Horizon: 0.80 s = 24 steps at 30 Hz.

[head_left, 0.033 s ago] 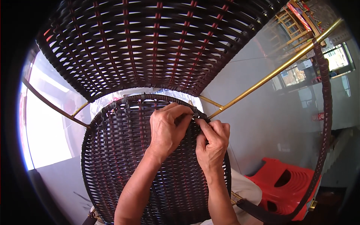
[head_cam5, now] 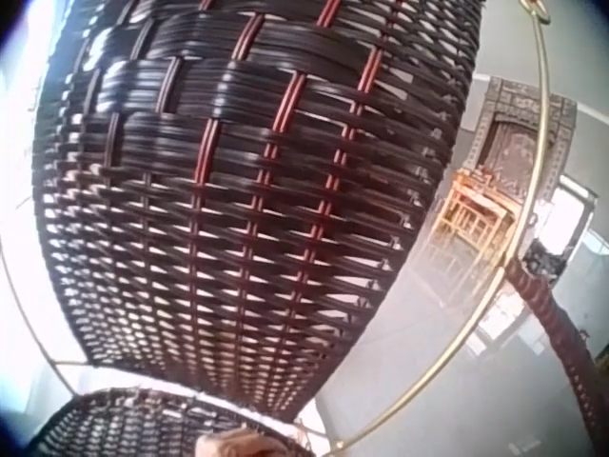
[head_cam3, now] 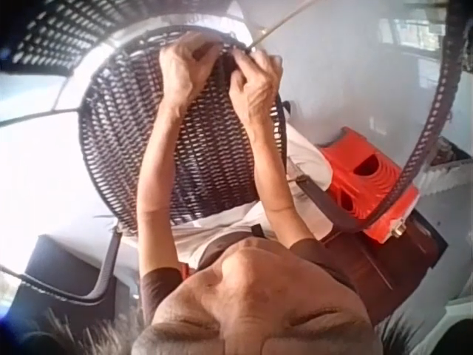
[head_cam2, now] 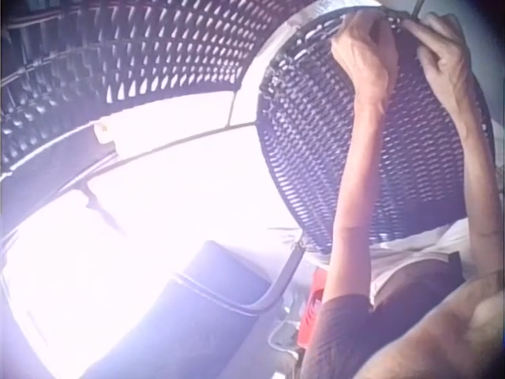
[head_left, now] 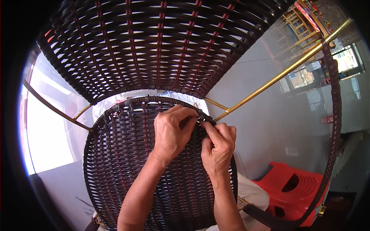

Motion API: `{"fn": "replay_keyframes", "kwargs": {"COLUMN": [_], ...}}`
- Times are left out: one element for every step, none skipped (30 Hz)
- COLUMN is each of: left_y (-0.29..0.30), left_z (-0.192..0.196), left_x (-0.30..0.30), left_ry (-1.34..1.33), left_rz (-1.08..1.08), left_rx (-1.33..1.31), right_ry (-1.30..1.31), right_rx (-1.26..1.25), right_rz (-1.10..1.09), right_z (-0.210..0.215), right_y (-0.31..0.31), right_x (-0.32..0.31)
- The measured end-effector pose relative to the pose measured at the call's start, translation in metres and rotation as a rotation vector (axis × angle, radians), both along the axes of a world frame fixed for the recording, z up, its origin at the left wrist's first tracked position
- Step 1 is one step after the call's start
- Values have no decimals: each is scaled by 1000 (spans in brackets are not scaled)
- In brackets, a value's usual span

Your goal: The person repairs the woven seat of a wicker chair by threading and securing synthetic rattan strands along the edge by hand, then lifts the chair and carries it across a room to place it near a pile of folded laundry.

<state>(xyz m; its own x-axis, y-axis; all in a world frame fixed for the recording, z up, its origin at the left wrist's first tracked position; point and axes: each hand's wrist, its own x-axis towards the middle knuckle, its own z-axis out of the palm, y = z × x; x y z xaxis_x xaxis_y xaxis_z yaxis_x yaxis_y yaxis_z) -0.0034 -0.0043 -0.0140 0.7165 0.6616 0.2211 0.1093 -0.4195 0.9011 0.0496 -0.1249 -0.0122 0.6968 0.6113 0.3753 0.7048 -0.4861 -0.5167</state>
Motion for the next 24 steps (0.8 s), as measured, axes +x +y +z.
{"fn": "replay_keyframes", "kwargs": {"left_y": [1, 2, 2, 1, 0, 0, 1, 3, 3, 3, 3, 3, 2, 2, 1, 2, 2, 2, 2, 2, 1, 1, 1, 1], "left_z": [-1, -3, -4, -2, -3, -3, -2, -1, 1, 0, -1, -1, -2, -3, -4, -4, -5, -5, -5, -5, -5, -5, -4, -4], "left_x": [0, 0, 0, 1, 1, 2, 0, -2, -3, -2, -1, -1, 0, 1, 2, 2, 1, 0, 0, 0, 1, 1, 2, 2], "left_ry": [1, -10, -22, -41, -42, -50, -56, -40, -39, -41, -43, -45, -54, -63, -63, -74, -85, -84, -78, -72, -72, -56, -39, -40], "left_rz": [0, -3, -7, -2, -4, 0, 8, 9, 13, 10, 8, 7, 7, 7, 5, 12, 19, 21, 18, 14, 13, 13, 11, 10], "left_rx": [-1, 21, 43, -31, -34, -51, -61, -59, -56, -63, -70, -72, -69, -66, -68, -71, -74, -75, -73, -71, -72, -67, -62, -62], "right_ry": [-4, -3, -17, -34, -35, -44, -51, -50, -61, -76, -78, -65, -52, -54, -57, -58, -56, -63, -73, -74, -73, -73, -73, -66], "right_rx": [-4, -5, -23, -41, -44, -55, -61, -59, -78, -103, -105, -108, -111, -113, -129, -143, -143, -153, -163, -164, -177, -186, -185, -204], "right_rz": [4, 3, -2, -8, -10, -7, 1, 4, 18, 26, 24, 13, 3, 2, -8, -14, -11, -15, -22, -22, -20, -16, -16, -22], "right_z": [0, 0, 0, 0, -1, -2, -2, -1, 0, 0, 0, 1, 1, 2, 2, 3, 3, 4, 5, 5, 5, 6, 6, 7], "right_y": [0, 0, 1, 1, 0, 0, 0, 1, 1, 1, 1, 1, 1, 2, 1, 2, 4, 5, 6, 7, 7, 8, 9, 9], "right_x": [0, 0, -1, -2, -1, -1, -2, -3, -4, -4, -5, -6, -7, -7, -7, -9, -10, -12, -13, -14, -15, -15, -16, -17]}}
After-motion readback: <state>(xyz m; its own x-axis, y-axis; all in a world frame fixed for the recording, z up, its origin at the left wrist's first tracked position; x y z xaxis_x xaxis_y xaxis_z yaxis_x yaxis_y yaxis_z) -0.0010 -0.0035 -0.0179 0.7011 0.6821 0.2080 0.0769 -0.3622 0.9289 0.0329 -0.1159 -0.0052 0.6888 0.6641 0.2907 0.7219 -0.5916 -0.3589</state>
